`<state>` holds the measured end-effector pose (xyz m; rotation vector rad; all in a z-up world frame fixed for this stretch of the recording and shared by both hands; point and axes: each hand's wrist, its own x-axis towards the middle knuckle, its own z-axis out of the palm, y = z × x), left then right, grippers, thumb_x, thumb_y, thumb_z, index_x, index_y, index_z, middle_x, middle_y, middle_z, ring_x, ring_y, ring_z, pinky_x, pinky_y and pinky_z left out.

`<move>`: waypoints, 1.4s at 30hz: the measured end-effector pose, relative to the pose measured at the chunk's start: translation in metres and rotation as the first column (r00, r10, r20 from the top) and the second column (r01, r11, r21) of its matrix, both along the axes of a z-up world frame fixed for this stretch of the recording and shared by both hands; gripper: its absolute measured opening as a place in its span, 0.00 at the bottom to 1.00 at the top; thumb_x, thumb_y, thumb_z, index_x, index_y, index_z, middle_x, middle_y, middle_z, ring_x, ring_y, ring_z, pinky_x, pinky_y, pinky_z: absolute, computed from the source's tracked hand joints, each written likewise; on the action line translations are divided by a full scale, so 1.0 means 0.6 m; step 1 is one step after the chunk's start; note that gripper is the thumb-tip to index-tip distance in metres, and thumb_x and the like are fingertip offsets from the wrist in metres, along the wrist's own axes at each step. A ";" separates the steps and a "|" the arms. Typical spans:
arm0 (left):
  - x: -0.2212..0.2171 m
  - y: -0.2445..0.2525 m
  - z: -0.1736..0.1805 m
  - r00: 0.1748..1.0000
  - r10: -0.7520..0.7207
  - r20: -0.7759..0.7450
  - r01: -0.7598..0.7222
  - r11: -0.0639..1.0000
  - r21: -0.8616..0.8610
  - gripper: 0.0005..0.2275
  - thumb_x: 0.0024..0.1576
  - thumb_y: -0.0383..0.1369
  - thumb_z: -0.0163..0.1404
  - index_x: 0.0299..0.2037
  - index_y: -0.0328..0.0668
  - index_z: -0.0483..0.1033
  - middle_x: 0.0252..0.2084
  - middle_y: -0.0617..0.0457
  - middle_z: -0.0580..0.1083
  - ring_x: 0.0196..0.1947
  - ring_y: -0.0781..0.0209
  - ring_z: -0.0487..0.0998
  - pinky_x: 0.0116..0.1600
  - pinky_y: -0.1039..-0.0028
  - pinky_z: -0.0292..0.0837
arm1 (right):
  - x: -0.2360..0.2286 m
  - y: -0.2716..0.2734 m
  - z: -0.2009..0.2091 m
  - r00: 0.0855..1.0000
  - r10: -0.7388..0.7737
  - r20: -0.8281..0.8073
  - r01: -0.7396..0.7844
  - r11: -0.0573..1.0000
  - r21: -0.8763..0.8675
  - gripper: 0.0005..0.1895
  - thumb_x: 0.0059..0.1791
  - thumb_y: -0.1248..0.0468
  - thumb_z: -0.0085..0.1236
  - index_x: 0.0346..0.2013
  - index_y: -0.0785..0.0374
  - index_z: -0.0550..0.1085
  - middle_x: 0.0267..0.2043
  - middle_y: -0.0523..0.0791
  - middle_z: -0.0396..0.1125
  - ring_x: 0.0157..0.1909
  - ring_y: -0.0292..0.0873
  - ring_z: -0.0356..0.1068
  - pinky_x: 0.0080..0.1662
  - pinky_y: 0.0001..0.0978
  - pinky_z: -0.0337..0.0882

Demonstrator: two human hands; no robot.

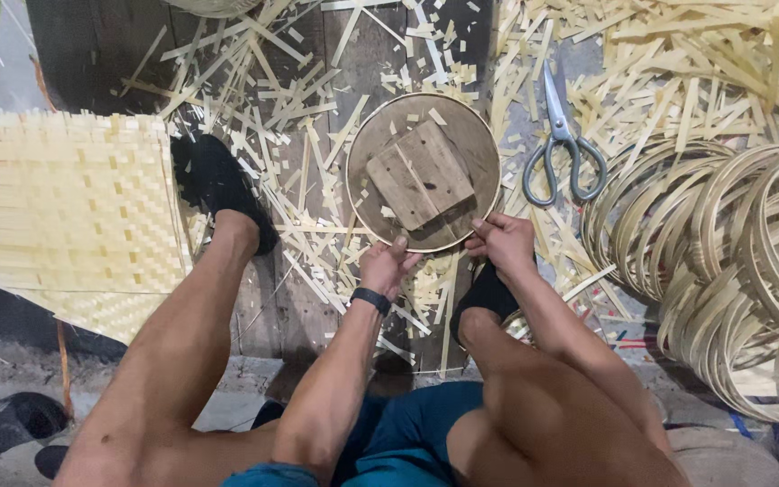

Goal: The person places a circular bamboo frame onto a woven mat, trims the excess matting with shears, and stacks the finished circular base. The process is repeated with additional mats and frames.

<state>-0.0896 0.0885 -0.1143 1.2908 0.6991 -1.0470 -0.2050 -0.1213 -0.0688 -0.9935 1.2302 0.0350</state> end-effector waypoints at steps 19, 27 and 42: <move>0.108 -0.128 0.315 0.140 -0.432 0.891 0.409 0.845 0.346 0.24 0.70 0.49 0.42 0.68 0.40 0.69 0.50 0.47 0.78 0.47 0.59 0.78 0.53 0.70 0.74 | 0.145 -0.026 0.171 0.817 -0.299 0.493 0.073 0.902 0.426 0.52 0.45 0.38 0.62 0.70 0.72 0.58 0.58 0.55 0.63 0.60 0.53 0.67 0.63 0.52 0.68; 0.218 -0.089 0.123 0.159 -0.433 0.887 0.170 0.897 0.408 0.19 0.75 0.42 0.37 0.60 0.33 0.74 0.47 0.34 0.74 0.43 0.40 0.74 0.49 0.60 0.65 | 0.030 -0.077 0.194 0.770 -0.427 0.473 0.122 0.827 0.549 0.62 0.34 0.24 0.57 0.73 0.52 0.54 0.72 0.49 0.55 0.73 0.54 0.57 0.68 0.58 0.60; 0.435 -0.033 0.296 0.842 -0.308 0.442 0.121 0.908 0.402 0.26 0.61 0.51 0.49 0.60 0.37 0.72 0.53 0.50 0.76 0.55 0.58 0.77 0.58 0.66 0.75 | 0.039 -0.014 0.053 0.861 -0.262 0.437 -0.049 0.810 0.584 0.44 0.50 0.32 0.24 0.67 0.60 0.58 0.65 0.55 0.62 0.57 0.56 0.72 0.52 0.53 0.76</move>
